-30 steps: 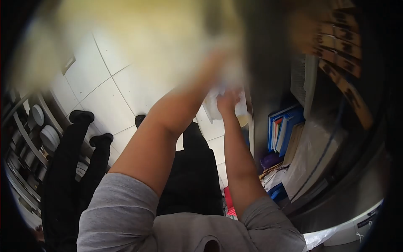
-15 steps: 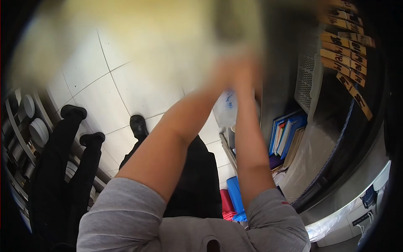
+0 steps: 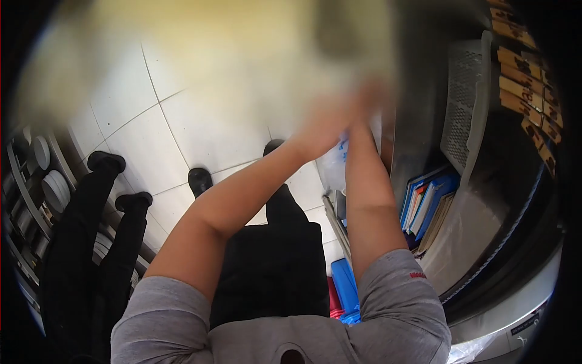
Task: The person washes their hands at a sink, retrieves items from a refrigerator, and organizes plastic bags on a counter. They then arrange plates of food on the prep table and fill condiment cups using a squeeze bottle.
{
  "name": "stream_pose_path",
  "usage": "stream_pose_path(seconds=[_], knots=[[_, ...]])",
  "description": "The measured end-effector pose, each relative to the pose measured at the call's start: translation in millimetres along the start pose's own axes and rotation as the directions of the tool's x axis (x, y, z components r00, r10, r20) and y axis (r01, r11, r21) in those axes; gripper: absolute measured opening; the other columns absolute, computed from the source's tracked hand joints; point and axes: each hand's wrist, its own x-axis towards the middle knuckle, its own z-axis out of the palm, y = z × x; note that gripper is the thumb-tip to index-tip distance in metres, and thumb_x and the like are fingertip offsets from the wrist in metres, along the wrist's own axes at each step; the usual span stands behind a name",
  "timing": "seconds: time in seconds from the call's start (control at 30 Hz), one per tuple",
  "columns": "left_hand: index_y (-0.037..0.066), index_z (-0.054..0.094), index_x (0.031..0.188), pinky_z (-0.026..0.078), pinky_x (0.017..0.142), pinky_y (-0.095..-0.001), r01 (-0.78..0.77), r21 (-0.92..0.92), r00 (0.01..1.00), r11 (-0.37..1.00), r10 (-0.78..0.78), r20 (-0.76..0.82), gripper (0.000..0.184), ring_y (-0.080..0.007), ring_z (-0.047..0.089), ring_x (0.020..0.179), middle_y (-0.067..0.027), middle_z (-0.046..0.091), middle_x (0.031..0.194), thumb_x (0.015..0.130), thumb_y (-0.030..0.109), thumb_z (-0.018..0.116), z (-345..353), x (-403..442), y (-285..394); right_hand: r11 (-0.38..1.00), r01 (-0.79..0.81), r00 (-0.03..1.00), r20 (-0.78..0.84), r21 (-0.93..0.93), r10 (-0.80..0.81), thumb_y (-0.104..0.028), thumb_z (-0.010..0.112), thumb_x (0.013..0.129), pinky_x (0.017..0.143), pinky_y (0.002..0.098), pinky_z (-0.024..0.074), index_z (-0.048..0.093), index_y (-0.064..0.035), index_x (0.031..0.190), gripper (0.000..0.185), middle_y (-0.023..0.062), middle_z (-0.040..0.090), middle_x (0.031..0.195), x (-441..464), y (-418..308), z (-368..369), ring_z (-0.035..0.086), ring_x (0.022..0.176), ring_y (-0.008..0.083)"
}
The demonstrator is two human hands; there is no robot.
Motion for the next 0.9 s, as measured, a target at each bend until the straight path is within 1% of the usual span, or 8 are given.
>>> stream_pose_path(seconds=[0.07,0.17,0.27,0.37,0.57,0.6,0.77,0.9], knots=[[-0.001,0.031,0.138,0.02,0.111,-0.0455,-0.021,0.125,0.999,0.992,0.025,-0.028,0.092,-0.0347,0.02,0.138,-0.024,0.024,0.145,0.066,0.028,0.079,-12.0,-26.6,26.4,0.988,-0.101,0.992,0.091,0.113,0.091,-0.039,0.042,0.093,0.095,0.0446,0.0407,0.033,-0.0092,0.14,0.056,0.0149,0.043,0.138,-15.1,6.2,-8.6,0.048,0.119,0.0363],[0.004,0.007,0.144,0.025,0.108,-0.0502,0.568,-0.463,0.725,0.681,-0.68,-0.11,0.123,-0.0398,0.02,0.137,-0.0284,0.014,0.147,0.053,0.021,0.088,1.1,-39.8,31.6,0.96,0.276,0.953,-0.143,0.047,-0.267,-0.031,0.053,0.089,0.096,0.0443,0.0404,0.034,-0.0139,0.14,0.057,0.0229,0.044,0.134,-64.7,18.6,-20.2,0.047,0.119,0.0394],[0.004,0.006,0.143,0.033,0.102,-0.0505,0.582,-0.798,0.712,0.158,-0.573,0.406,0.111,-0.0382,0.032,0.13,-0.024,0.023,0.143,0.06,0.011,0.081,40.5,-40.1,23.4,0.859,0.197,0.944,-0.146,-0.472,-0.297,-0.023,0.062,0.084,0.101,0.0411,0.0361,0.034,-0.0094,0.139,0.063,0.0269,0.043,0.133,-171.6,46.8,-37.6,0.041,0.125,0.0404],[0.004,0.011,0.138,0.041,0.094,-0.0455,0.619,-0.738,0.585,-0.269,-0.47,0.661,0.093,-0.0318,0.046,0.114,-0.017,0.04,0.124,0.063,0.0,0.066,34.5,-27.7,37.0,0.943,0.135,0.984,-0.067,-0.303,-0.162,-0.03,0.059,0.085,0.1,0.0474,0.035,0.046,-0.0047,0.129,0.052,0.0292,0.043,0.133,-157.5,98.1,-18.8,0.038,0.126,0.0437],[0.005,0.022,0.124,0.046,0.061,-0.0333,0.643,-0.75,0.662,-0.157,-0.378,0.647,0.073,-0.0202,0.052,0.075,-0.0101,0.044,0.089,0.061,-0.006,0.057,102.8,34.8,45.1,0.562,-0.654,0.756,0.404,0.506,0.516,-0.006,0.055,0.088,0.1,0.0371,0.036,0.039,-0.0013,0.135,0.05,0.0231,0.042,0.136,-128.1,82.7,-46.3,0.043,0.125,0.0328],[0.006,0.021,0.124,0.045,0.056,-0.0321,0.648,-0.747,0.672,-0.149,-0.348,0.653,0.074,-0.0196,0.052,0.072,-0.009,0.045,0.084,0.061,-0.007,0.057,108.9,44.3,44.6,0.961,-0.066,0.993,0.116,0.268,0.036,-0.001,0.049,0.089,0.102,0.0366,0.0348,0.036,0.0001,0.136,0.048,0.0214,0.041,0.138,-173.4,102.7,-40.7,0.04,0.129,0.0304],[0.002,0.039,0.118,0.046,0.063,-0.0357,0.648,-0.761,0.756,0.013,-0.133,0.641,0.055,-0.0235,0.055,0.073,-0.0113,0.054,0.08,0.067,-0.002,0.058,130.6,99.6,60.3,0.834,0.298,0.781,0.385,0.464,-0.492,-0.011,0.06,0.085,0.109,0.0389,0.0269,0.035,-0.0025,0.138,0.059,0.0181,0.034,0.143,-345.6,48.9,-71.5,0.036,0.131,0.034],[0.002,0.043,0.116,0.047,0.067,-0.0364,0.585,-0.795,0.81,0.157,-0.065,0.583,0.05,-0.0253,0.057,0.076,-0.0132,0.058,0.084,0.069,0.0,0.058,162.9,126.8,64.7,0.897,-0.116,0.871,0.478,0.427,-0.115,-0.011,0.059,0.085,0.104,0.0381,0.0332,0.044,-0.0034,0.131,0.049,0.0175,0.048,0.131,-323.3,64.5,-81.2,0.043,0.125,0.0333]])
